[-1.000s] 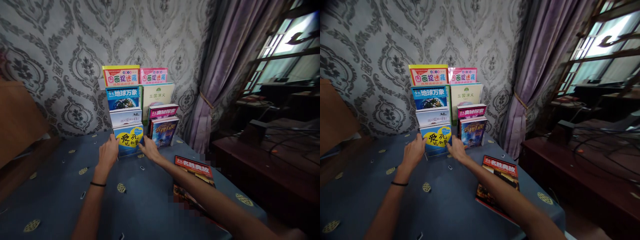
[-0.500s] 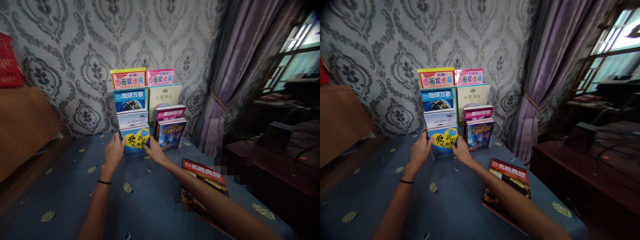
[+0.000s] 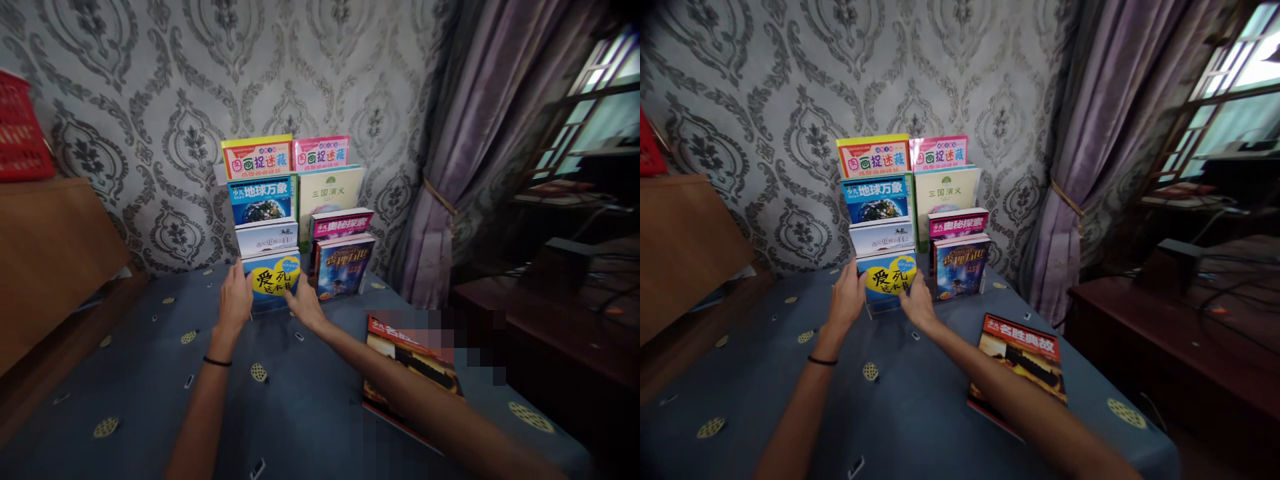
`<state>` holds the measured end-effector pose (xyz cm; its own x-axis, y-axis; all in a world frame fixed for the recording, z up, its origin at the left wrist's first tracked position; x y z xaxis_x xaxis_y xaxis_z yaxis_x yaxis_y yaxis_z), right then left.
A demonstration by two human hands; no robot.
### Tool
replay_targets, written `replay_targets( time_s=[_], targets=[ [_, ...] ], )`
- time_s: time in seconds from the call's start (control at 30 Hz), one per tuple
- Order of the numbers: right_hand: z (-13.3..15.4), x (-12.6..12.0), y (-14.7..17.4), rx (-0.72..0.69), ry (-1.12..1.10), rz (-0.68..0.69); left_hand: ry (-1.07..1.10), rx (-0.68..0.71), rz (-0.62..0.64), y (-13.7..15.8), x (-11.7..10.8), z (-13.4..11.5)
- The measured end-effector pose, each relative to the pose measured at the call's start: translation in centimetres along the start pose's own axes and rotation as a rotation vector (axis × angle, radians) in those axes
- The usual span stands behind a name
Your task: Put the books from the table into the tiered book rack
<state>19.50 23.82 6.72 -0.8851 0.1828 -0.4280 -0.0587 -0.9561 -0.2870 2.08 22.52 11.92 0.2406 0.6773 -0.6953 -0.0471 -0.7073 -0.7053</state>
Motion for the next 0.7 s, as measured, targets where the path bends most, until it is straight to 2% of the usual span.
replay_targets(
  time_s=[0.27,0.4,0.5,0.7],
  targets=[
    [0.4,-1.3,-0.2,-0.013,-0.020,0.044,0.045,-0.052,0.088,-0.2,-0.6,-0.2],
    [1.5,-2.3,-1.1,-0.135,-0.124,-0.037,0.092,-0.034,0.062,-0.2,-0.7,0.1],
    [2.3,-3.0,-1.9,-0.227,-0.161,-0.114,0.073,-0.046,0.111,-0.2,-0.8,0.2],
    [3.2,-3.7,-3.1,-0.313,-0.152,-0.127,0.028,-0.036,0.151,-0.3,-1.2,-0.2]
  ],
)
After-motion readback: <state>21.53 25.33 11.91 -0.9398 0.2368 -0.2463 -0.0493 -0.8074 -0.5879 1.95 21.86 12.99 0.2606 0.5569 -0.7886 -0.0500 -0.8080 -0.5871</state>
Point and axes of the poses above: each hand's wrist, its own y-axis away from the middle knuckle, its own x-axis out of the palm, z = x × y, the point moved 5 cm from there along -y, towards the middle knuckle, and after that the axes turned 12 degrees about -y, right-handed, at the moved point
